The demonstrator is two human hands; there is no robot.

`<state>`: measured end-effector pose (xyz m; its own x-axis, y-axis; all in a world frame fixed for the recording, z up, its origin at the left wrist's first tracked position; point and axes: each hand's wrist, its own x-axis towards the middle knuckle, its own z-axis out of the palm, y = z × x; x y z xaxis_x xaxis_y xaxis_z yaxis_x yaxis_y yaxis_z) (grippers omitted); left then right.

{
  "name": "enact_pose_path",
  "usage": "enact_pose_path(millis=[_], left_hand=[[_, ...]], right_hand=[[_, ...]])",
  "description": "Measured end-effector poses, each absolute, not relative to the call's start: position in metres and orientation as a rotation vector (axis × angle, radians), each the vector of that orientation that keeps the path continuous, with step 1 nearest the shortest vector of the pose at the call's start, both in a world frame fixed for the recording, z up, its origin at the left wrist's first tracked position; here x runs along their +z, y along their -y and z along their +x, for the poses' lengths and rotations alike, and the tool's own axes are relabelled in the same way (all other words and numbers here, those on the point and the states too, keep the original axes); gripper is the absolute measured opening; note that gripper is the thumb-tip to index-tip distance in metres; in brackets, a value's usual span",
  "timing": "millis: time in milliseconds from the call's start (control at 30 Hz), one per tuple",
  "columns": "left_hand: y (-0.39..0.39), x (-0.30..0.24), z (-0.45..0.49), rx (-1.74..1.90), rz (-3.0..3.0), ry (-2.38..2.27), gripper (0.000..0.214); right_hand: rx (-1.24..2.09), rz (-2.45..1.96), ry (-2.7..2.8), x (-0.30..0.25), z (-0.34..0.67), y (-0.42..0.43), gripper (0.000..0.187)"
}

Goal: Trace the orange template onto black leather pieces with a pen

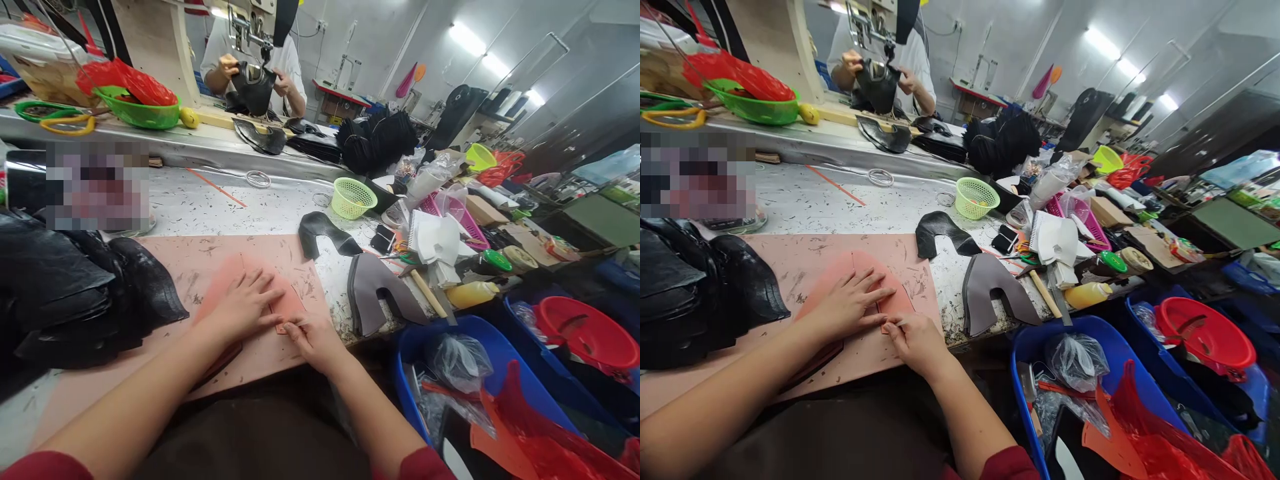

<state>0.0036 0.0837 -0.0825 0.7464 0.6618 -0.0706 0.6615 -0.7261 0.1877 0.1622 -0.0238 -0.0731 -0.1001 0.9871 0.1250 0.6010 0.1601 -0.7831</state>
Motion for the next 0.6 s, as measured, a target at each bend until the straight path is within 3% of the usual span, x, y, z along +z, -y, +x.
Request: enact_pose_path(millis=[300, 367, 500, 600], left_hand=[[-0.083, -0.079, 0.005, -0.037, 2.750, -1.055, 0.052], [-0.083, -0.081, 0.004, -0.003, 2.754, -1.056, 0.051], [-0.082, -0.086, 0.001, 0.107, 2.784, -1.106, 0.054], [-0.083, -0.092, -0.003, 0.283, 2.819, -1.130, 0.054]], right_hand=[[1.063, -1.615, 1.507, -0.052, 0.236, 0.019, 0.024], [1.050, -1.578, 1.444, -0.056, 0.225, 0.003, 0.023], [0.914, -1.774, 1.426, -0.066, 0.185, -0.039, 0.003], [0.900, -1.857, 1.463, -0.068, 0.163, -0.057, 0.014]])
